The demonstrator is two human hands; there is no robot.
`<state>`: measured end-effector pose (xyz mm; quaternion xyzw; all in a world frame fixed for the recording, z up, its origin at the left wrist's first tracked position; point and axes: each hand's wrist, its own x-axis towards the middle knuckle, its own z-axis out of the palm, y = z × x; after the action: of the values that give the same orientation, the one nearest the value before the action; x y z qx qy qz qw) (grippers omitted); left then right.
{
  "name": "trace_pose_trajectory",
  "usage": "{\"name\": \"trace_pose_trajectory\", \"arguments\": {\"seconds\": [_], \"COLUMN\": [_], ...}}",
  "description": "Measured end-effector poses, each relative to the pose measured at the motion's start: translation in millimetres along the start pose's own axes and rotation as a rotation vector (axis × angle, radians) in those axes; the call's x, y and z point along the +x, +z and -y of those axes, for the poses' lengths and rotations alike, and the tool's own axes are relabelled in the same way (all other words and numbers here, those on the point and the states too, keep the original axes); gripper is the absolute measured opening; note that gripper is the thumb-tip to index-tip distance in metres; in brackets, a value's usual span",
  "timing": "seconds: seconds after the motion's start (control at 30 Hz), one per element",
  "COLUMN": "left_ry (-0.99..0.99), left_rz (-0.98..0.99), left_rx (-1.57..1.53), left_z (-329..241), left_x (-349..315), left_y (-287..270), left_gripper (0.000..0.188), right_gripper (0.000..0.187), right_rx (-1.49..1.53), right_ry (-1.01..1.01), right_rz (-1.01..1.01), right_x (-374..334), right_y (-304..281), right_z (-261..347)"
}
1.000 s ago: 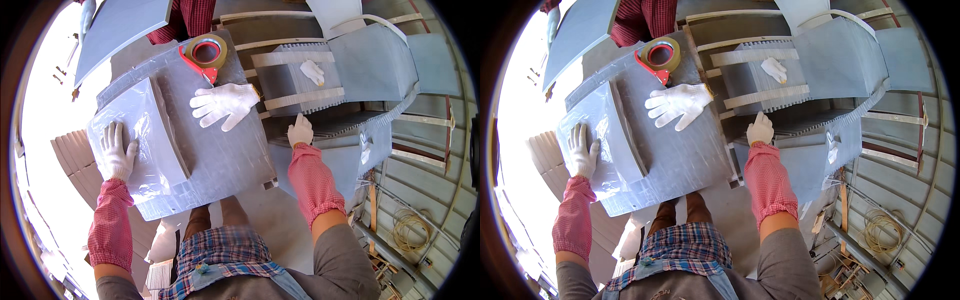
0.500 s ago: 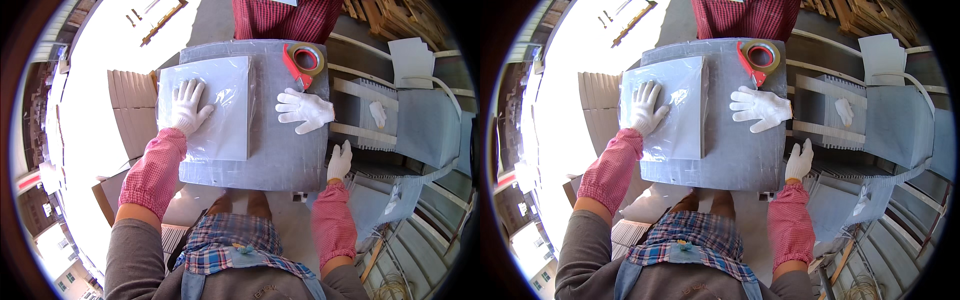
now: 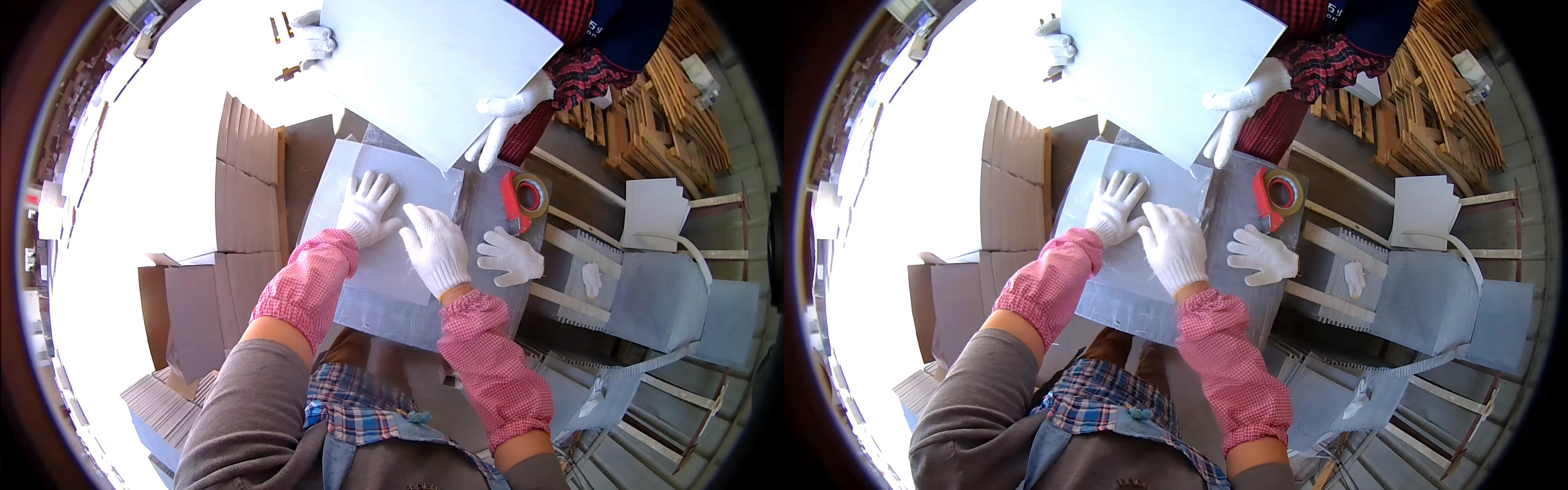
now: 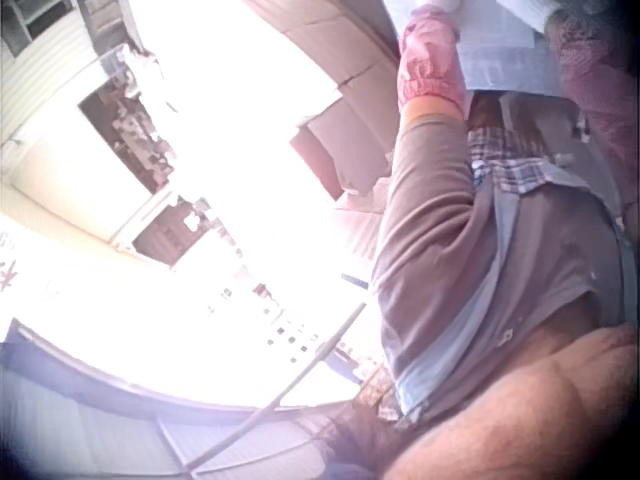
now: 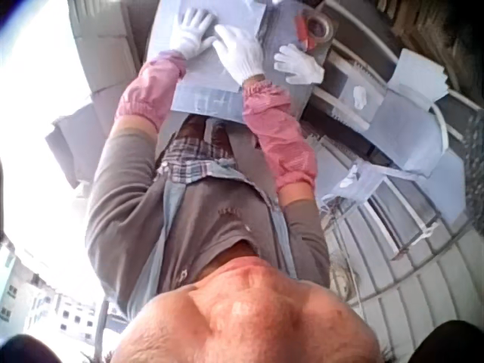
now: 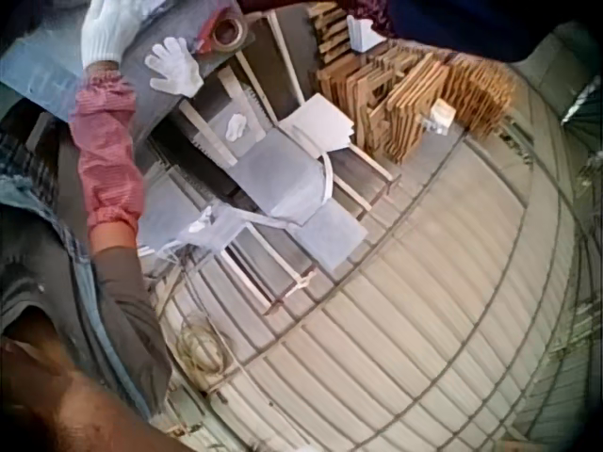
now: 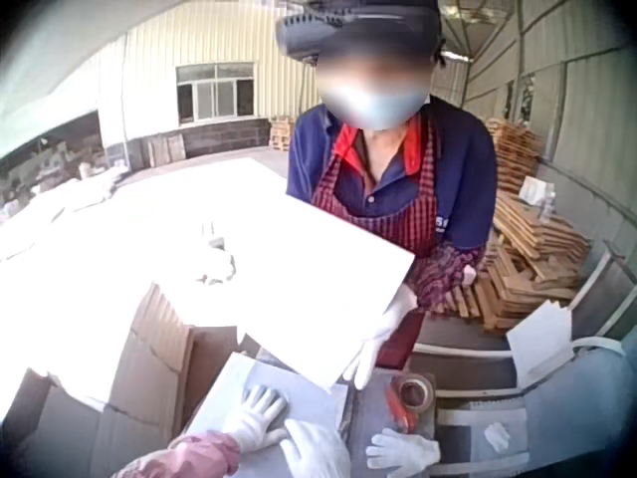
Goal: The person wraps gray rectangular tiles in plastic film and places them into a cardboard box. A coworker assists by taping the box closed and stacking the finished packages on a wooden pallet.
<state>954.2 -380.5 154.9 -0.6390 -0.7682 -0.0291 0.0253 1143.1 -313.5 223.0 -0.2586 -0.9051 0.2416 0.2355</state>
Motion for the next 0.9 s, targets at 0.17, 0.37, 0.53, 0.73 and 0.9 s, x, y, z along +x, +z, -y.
{"name": "trace_pose_trajectory", "arguments": {"seconds": [0.17, 0.37, 0.53, 0.73, 0.9], "left_ry": [-0.009, 0.001, -0.178, -0.173, -0.133], "left_rz": [0.045, -0.022, 0.123, 0.178, 0.193], "left_rx": [-0.107, -0.134, -0.042, -0.151, -0.362], "left_z": [4, 40, 109, 148, 175], "left_x": [-2, -14, -22, -41, -55], "left_y": [-11, 6, 2, -33, 17], "left_gripper": [0.072, 0.072, 0.069, 0.047, 0.045], "right_gripper": [0.073, 0.096, 0.101, 0.098, 0.091], "right_rx": [-0.300, -0.463, -0.438, -0.481, -0.344], "right_ry": [0.105, 0.293, 0.332, 0.340, 0.514], "right_rz": [0.299, 0.394, 0.440, 0.217, 0.132], "right_x": [-21, -70, -64, -93, -124], "right_y": [46, 41, 42, 56, 54], "right_z": [-18, -23, -20, -19, -3]}}
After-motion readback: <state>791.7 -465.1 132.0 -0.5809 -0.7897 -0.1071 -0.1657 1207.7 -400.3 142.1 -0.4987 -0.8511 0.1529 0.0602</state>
